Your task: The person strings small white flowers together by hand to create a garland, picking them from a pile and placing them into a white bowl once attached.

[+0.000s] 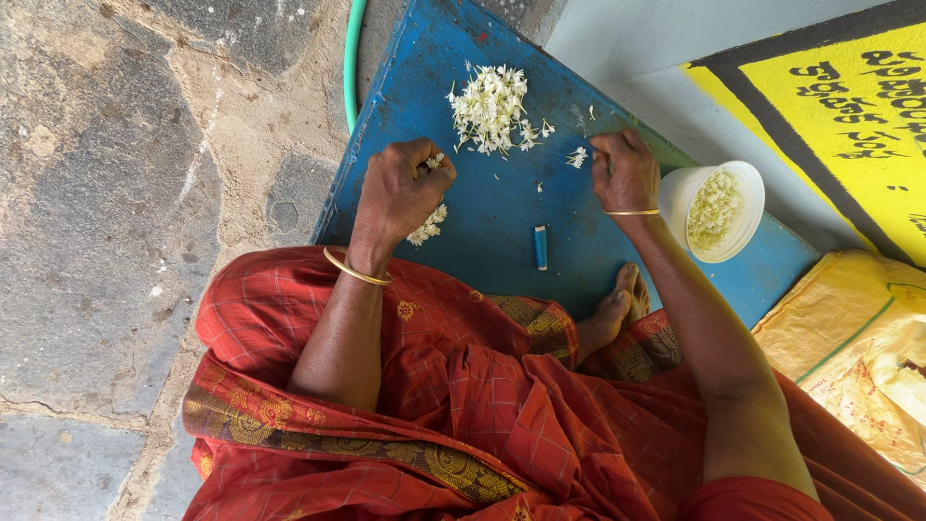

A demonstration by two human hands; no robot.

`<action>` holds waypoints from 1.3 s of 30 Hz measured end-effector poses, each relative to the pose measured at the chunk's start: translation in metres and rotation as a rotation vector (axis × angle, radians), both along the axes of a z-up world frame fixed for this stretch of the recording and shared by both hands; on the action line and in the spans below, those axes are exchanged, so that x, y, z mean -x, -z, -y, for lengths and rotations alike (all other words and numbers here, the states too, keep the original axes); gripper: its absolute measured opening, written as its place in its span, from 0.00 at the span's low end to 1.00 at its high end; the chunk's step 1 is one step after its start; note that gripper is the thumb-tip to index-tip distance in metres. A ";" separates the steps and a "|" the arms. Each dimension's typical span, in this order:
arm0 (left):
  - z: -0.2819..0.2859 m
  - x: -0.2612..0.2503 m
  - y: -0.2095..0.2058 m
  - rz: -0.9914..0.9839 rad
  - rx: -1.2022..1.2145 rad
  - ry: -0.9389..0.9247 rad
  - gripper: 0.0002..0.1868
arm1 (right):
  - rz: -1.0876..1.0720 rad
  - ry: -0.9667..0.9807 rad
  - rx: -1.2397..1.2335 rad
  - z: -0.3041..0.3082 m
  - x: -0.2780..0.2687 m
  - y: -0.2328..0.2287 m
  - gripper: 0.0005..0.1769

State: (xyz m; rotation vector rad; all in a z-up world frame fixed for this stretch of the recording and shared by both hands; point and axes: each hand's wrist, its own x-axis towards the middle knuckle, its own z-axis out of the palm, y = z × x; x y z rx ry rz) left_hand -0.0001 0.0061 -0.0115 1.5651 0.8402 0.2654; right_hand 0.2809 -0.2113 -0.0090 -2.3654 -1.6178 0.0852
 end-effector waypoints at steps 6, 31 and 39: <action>0.001 -0.001 0.001 0.011 -0.004 0.005 0.07 | -0.132 0.186 0.007 0.012 -0.003 0.014 0.10; 0.000 -0.001 0.002 -0.004 -0.003 0.002 0.07 | -0.080 -0.043 0.050 -0.009 0.017 -0.010 0.09; 0.000 -0.001 0.002 0.003 -0.023 0.011 0.07 | 0.004 -0.049 -0.016 -0.007 0.023 -0.001 0.07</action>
